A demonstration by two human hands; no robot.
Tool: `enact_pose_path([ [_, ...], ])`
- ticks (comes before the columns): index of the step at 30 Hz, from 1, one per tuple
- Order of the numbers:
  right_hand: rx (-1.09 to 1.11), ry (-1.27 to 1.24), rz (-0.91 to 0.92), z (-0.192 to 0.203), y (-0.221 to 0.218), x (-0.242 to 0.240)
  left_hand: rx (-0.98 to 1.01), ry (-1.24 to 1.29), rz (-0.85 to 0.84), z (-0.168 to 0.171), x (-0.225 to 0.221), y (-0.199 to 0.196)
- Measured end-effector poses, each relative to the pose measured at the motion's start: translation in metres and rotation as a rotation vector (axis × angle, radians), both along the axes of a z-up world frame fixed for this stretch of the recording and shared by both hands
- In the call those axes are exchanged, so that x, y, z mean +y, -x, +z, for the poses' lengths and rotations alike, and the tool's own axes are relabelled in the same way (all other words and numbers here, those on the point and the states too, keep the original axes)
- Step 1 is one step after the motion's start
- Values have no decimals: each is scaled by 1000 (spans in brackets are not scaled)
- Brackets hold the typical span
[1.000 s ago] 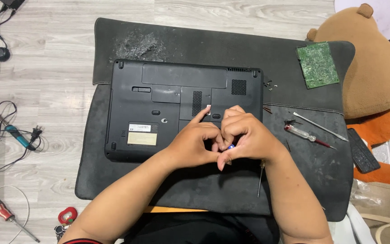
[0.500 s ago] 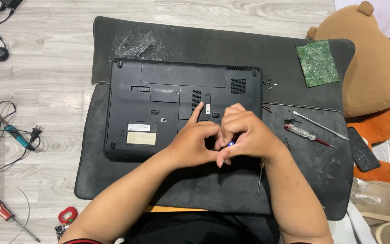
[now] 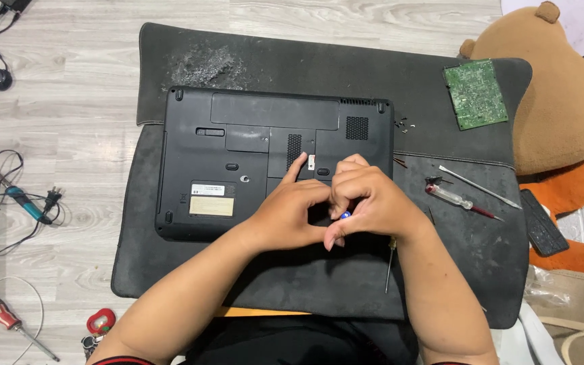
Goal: Unscrewing internal components and removing the battery from a laptop.
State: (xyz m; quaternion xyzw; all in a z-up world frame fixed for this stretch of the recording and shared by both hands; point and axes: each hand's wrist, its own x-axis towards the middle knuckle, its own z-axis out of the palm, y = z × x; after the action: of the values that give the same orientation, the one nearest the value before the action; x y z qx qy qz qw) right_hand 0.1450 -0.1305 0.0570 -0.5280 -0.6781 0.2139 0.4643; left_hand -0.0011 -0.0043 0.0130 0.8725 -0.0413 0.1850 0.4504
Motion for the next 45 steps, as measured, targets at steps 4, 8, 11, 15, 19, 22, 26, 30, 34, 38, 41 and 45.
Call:
enact_pose_path([
  [4,-5,-5,5,-5,-5,-1,16,-6,-170,-16,14,2],
  [8,13,1,17,-5,-1,-2,56,-75,-208,-10,14,5],
  [11,28,14,31,-3,1,-1,39,-51,-104,-1,3,2],
  [15,8,14,22,2,0,-1,9,0,-15,3,-2,1],
  [19,25,13,19,1,-1,-2,25,-1,-86,-4,8,3],
  [22,28,19,21,-4,-3,-1,50,3,-174,-13,13,4],
  [26,27,14,43,-4,-2,-1,-15,42,-56,-9,5,0],
  [30,21,8,28,2,-2,-1,-49,70,49,-11,-1,-1],
  [34,-6,6,17,-2,-3,-2,-10,-4,-64,-10,7,4],
  [38,13,15,26,-4,-4,-1,15,0,-180,-10,13,5],
  [41,30,29,39,-4,-3,-2,-10,28,-106,-2,7,3],
  [45,36,29,30,-8,-8,-1,-45,75,-19,-5,3,0],
])
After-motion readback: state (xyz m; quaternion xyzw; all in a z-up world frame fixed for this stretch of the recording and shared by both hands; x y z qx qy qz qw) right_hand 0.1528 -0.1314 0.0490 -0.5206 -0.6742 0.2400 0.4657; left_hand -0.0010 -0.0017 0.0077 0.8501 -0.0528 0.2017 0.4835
